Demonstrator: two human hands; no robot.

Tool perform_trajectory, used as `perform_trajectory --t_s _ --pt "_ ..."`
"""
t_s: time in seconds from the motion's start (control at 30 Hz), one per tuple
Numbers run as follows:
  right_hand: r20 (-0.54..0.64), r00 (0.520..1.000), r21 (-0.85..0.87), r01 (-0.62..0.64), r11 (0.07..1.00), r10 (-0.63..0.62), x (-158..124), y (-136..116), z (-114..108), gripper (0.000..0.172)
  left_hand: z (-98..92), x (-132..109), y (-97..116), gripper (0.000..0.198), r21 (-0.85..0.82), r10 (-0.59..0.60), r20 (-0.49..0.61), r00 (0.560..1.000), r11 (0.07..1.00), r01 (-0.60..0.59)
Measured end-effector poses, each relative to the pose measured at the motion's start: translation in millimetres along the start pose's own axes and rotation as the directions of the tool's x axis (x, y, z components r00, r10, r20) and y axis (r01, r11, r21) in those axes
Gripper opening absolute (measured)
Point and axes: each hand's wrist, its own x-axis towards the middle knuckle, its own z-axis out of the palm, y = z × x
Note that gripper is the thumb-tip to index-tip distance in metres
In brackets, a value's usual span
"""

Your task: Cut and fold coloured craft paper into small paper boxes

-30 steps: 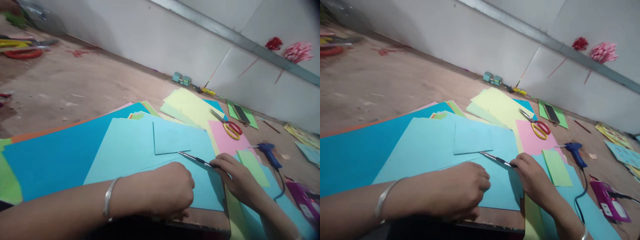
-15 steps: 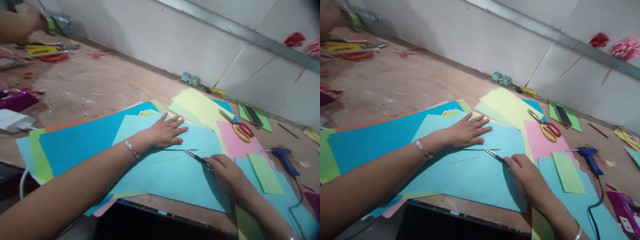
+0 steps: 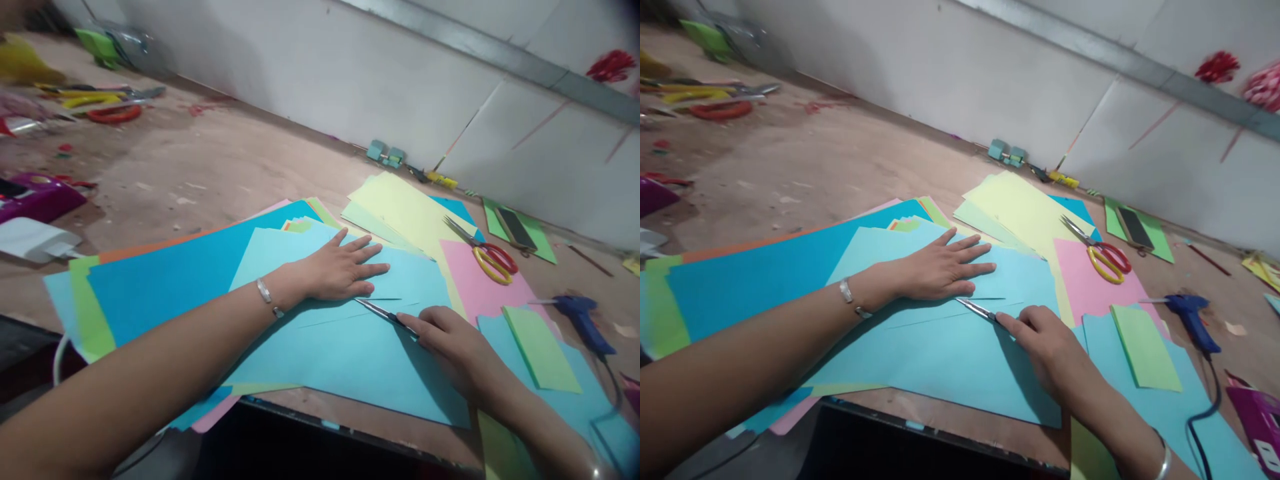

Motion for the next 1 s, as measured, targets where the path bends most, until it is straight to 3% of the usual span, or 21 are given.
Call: perform_trajectory --t_s 0.17,0.4,0.57,0.6,0.67,0.77,1.0 --pt "0.050 0.991 -0.042 0.123 0.992 -0.121 2.4 1.2 -4.5 0.044 -2.4 -1.0 2.6 0.059 0.016 -0.011 0.018 1.000 1.000 0.010" --pt "0.029 0.993 -0.075 0.117 0.990 -0.115 0.1 -3.2 1.4 0.045 2.5 -2.1 4.0 0.066 0.033 -0.016 -0.015 1.000 0.999 0.016" --pt "0.041 0.991 -0.049 0.127 0.991 -0.125 1.9 -5.2 -2.1 0.048 -19.2 -11.1 -4.3 0.071 -0.010 -0.008 -0.034 0.999 1.000 0.008" --pt "0.046 0.991 -0.049 0.125 0.991 -0.123 2.7 -5.5 -3.7 0.047 -25.1 -13.7 -7.7 0.071 -0.026 0.010 -0.030 0.999 1.000 -0.011" --pt "0.054 0.992 -0.044 0.121 0.992 -0.118 4.0 -6.0 -6.8 0.047 -33.9 -18.0 -14.8 0.050 -0.069 0.053 -0.008 0.999 0.996 -0.054" --pt "0.056 0.992 -0.018 0.117 0.993 -0.116 4.2 -6.0 -8.9 0.045 -36.2 -20.4 -22.2 0.031 -0.158 0.044 0.050 0.998 0.987 -0.035" --pt "0.010 0.996 0.017 0.088 0.996 -0.088 2.0 -4.2 -2.1 0.043 -30.9 -18.7 -24.4 0.045 -0.273 -0.017 0.136 0.991 0.961 0.054"
